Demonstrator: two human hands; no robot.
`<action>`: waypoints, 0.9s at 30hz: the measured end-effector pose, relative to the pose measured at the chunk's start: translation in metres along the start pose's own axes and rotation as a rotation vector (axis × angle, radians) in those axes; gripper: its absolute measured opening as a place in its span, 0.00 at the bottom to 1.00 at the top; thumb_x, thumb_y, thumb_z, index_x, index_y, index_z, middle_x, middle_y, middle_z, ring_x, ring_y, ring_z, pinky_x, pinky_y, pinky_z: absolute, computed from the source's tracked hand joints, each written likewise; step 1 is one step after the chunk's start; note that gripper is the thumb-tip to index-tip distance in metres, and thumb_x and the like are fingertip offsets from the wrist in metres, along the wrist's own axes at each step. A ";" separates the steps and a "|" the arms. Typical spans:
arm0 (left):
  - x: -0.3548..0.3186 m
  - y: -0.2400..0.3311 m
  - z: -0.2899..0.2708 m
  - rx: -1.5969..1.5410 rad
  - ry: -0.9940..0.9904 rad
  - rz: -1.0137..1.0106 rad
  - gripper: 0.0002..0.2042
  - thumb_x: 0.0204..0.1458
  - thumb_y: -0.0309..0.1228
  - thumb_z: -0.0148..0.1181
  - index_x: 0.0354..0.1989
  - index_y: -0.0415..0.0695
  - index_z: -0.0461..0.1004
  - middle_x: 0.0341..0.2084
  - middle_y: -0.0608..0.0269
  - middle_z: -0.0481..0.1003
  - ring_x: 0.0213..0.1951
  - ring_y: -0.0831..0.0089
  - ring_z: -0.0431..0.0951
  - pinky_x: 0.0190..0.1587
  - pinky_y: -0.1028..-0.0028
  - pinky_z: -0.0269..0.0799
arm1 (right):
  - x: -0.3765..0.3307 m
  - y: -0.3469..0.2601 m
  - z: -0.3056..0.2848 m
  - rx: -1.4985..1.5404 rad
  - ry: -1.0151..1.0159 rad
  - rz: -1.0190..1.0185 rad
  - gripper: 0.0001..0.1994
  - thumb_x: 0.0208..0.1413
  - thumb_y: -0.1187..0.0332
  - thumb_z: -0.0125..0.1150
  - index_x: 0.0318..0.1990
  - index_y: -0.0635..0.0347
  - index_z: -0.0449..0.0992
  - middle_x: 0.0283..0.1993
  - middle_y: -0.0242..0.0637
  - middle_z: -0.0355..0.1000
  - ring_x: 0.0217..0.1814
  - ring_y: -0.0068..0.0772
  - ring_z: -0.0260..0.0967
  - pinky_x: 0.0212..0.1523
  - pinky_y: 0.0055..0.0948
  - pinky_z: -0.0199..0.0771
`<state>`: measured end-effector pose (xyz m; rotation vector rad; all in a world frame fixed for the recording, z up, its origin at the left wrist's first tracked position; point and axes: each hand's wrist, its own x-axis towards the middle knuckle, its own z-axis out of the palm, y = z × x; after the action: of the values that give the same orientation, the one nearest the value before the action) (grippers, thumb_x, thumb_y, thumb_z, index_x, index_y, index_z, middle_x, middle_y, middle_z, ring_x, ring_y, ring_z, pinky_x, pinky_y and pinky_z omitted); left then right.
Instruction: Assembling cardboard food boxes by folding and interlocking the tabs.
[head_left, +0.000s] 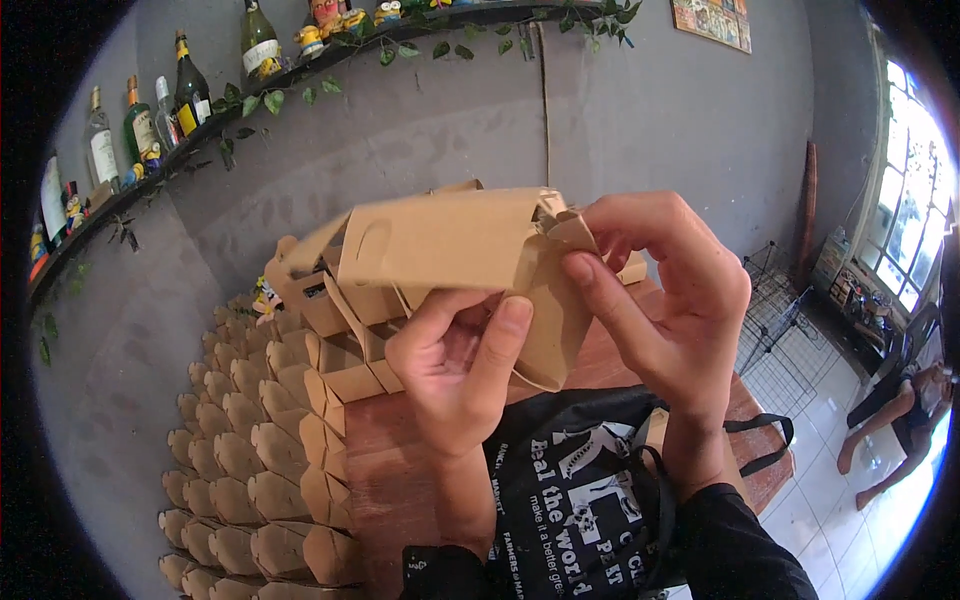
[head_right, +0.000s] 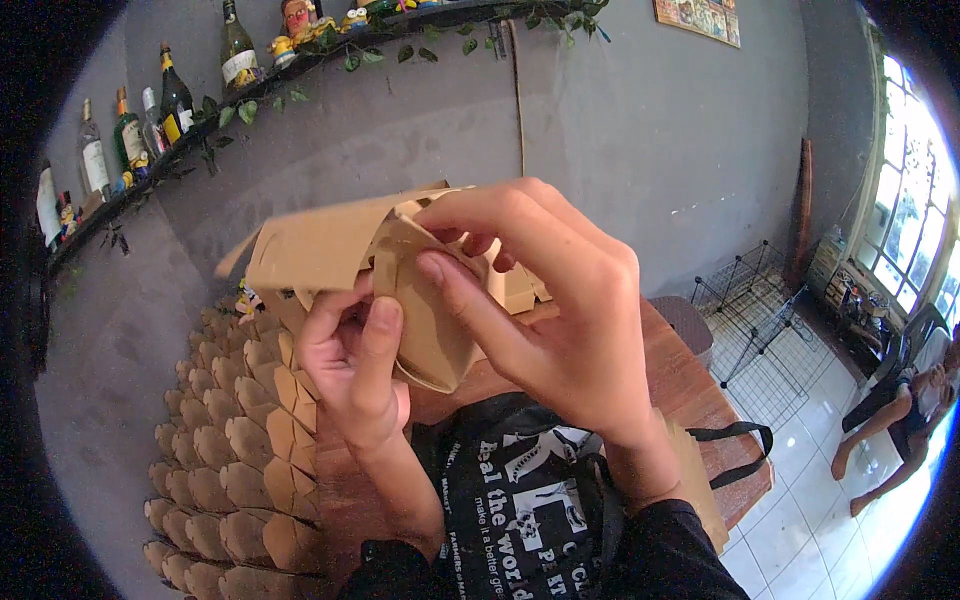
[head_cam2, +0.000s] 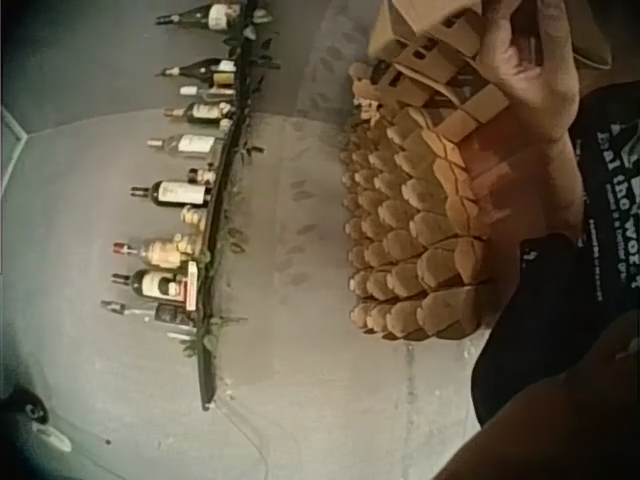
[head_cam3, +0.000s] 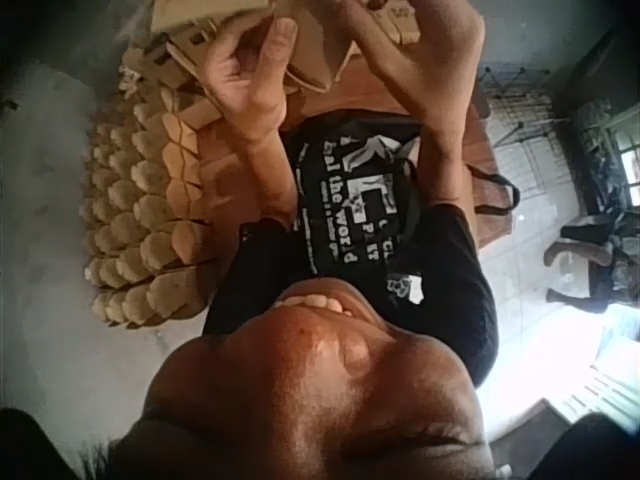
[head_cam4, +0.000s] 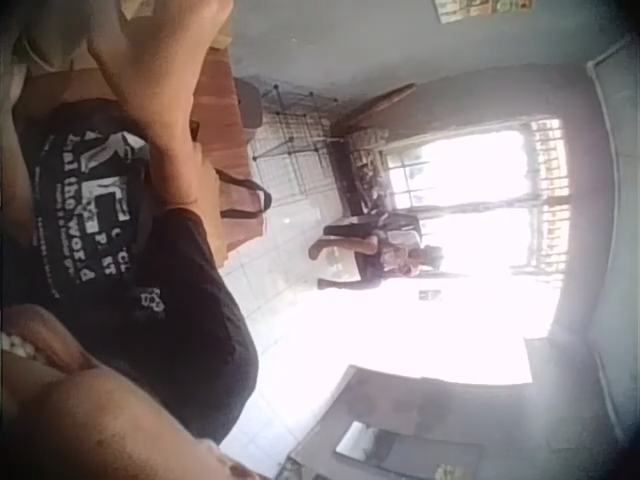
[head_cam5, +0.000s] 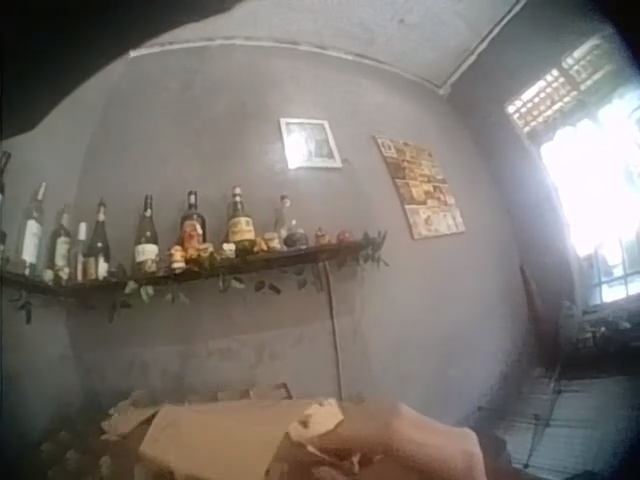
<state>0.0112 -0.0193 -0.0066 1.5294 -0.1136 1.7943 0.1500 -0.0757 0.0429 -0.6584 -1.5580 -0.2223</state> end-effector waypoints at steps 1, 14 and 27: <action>-0.001 0.000 0.001 0.000 0.005 -0.003 0.11 0.49 0.17 0.60 0.41 0.32 0.72 0.38 0.59 0.74 0.37 0.79 0.73 0.41 0.80 0.69 | 0.000 0.000 0.002 0.033 0.007 0.007 0.10 0.44 0.83 0.63 0.37 0.67 0.75 0.35 0.37 0.73 0.36 0.22 0.67 0.37 0.21 0.66; -0.013 0.006 0.003 -0.009 0.117 -0.028 0.17 0.46 0.16 0.62 0.46 0.35 0.70 0.42 0.58 0.74 0.45 0.73 0.74 0.50 0.73 0.69 | 0.002 0.008 -0.005 -0.225 -0.164 -0.360 0.12 0.36 0.80 0.67 0.33 0.61 0.78 0.34 0.37 0.71 0.32 0.28 0.70 0.29 0.22 0.72; -0.001 0.008 -0.009 0.007 -0.099 -0.203 0.23 0.38 0.18 0.66 0.47 0.37 0.70 0.41 0.60 0.74 0.44 0.71 0.74 0.49 0.72 0.69 | 0.001 0.014 -0.001 -0.103 -0.183 -0.225 0.12 0.36 0.81 0.67 0.33 0.63 0.77 0.36 0.39 0.69 0.33 0.25 0.69 0.30 0.22 0.69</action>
<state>-0.0008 -0.0207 -0.0067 1.5757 0.0000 1.5616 0.1579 -0.0648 0.0405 -0.5951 -1.8073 -0.4226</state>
